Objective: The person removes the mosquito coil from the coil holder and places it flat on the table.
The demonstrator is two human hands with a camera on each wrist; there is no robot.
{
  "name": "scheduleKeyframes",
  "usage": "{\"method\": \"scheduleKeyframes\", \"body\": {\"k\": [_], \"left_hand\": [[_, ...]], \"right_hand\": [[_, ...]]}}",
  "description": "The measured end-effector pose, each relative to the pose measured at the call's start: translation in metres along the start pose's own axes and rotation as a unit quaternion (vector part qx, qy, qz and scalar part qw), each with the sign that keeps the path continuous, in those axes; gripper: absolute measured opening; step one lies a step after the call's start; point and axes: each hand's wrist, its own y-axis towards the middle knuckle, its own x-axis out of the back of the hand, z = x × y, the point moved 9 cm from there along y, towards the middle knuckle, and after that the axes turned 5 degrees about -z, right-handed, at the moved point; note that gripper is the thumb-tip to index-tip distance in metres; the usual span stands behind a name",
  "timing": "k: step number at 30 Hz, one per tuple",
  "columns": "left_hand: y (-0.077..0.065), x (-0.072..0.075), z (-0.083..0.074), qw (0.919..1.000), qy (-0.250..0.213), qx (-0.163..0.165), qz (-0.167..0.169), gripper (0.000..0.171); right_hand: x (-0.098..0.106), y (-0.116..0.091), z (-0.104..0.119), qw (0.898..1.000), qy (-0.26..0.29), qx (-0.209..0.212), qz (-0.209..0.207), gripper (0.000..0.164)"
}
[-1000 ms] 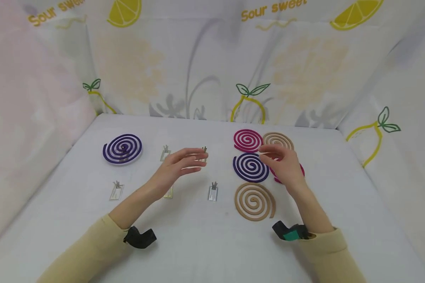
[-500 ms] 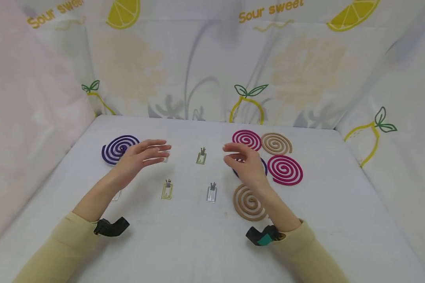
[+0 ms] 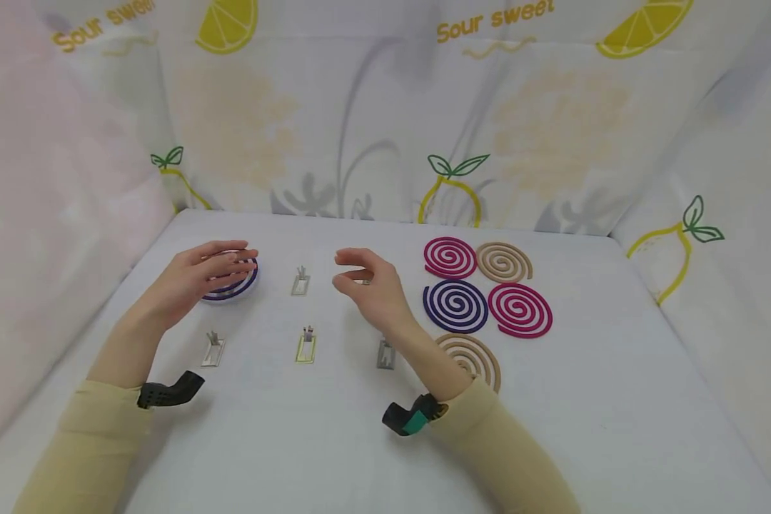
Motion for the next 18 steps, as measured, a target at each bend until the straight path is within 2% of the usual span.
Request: {"method": "scheduleKeyframes", "body": {"k": [3,7,11,18], "left_hand": [[-0.001,0.015,0.001,0.9998,-0.001,-0.007,-0.016,0.05],[-0.003,0.031,0.001,0.999,-0.027,-0.016,-0.03,0.045],[-0.005,0.051,0.004,0.9964,-0.066,-0.02,-0.05,0.035],[-0.012,0.092,0.022,0.9828,-0.133,0.006,-0.128,0.029]], "right_hand": [[-0.018,0.004,0.003,1.0,0.009,0.01,0.006,0.037],[-0.039,0.005,0.008,0.999,0.024,0.018,0.016,0.038],[-0.057,0.012,0.007,0.999,0.041,-0.005,0.011,0.038],[-0.088,0.029,-0.007,0.996,0.08,-0.048,-0.011,0.035]]}}
